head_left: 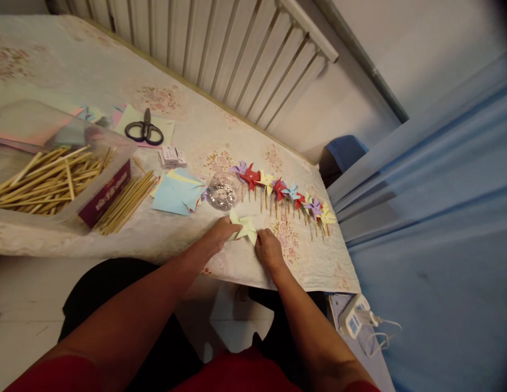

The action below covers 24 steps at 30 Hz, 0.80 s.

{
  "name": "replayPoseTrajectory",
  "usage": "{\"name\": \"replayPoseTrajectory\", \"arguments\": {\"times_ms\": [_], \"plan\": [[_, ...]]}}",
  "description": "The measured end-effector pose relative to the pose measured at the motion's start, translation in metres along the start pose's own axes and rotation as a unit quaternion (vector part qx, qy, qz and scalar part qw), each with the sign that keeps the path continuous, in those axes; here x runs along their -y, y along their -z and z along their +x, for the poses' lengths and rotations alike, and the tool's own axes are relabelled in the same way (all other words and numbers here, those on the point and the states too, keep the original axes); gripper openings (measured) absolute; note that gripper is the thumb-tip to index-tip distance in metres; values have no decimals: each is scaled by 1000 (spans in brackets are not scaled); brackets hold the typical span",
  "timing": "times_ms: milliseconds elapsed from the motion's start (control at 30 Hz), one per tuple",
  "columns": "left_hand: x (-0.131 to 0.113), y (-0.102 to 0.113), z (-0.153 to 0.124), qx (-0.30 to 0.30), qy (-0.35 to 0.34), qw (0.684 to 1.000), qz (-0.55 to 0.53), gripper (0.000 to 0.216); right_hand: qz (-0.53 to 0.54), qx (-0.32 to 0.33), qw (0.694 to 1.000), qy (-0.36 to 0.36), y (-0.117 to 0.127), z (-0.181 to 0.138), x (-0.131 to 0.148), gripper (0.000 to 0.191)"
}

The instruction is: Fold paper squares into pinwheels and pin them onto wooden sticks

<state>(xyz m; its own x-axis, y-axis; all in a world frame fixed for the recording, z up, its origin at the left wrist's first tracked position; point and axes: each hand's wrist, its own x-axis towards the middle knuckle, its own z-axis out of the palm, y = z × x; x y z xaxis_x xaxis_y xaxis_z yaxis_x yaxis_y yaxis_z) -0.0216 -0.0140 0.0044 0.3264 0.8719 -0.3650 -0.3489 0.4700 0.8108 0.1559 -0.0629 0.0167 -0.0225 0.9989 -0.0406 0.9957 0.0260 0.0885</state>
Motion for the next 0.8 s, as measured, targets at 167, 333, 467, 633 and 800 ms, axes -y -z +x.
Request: {"name": "replayPoseTrajectory", "arguments": {"times_ms": [167,333,467,633,800], "plan": [[0,-1,0,24,-18,999,-15,21,32,-12,998,43,3,-4,-3,24],[2,-1,2,20,-18,999,-35,26,33,-23,997,61,0,-8,-4,28],[5,-1,4,32,-23,998,-54,31,26,-18,998,57,-2,-7,-4,30],[6,0,6,28,-29,997,-58,35,36,-13,998,42,-1,-5,-6,29],[6,0,6,40,-25,998,-53,28,32,0,999,6,2,0,-5,30]]}}
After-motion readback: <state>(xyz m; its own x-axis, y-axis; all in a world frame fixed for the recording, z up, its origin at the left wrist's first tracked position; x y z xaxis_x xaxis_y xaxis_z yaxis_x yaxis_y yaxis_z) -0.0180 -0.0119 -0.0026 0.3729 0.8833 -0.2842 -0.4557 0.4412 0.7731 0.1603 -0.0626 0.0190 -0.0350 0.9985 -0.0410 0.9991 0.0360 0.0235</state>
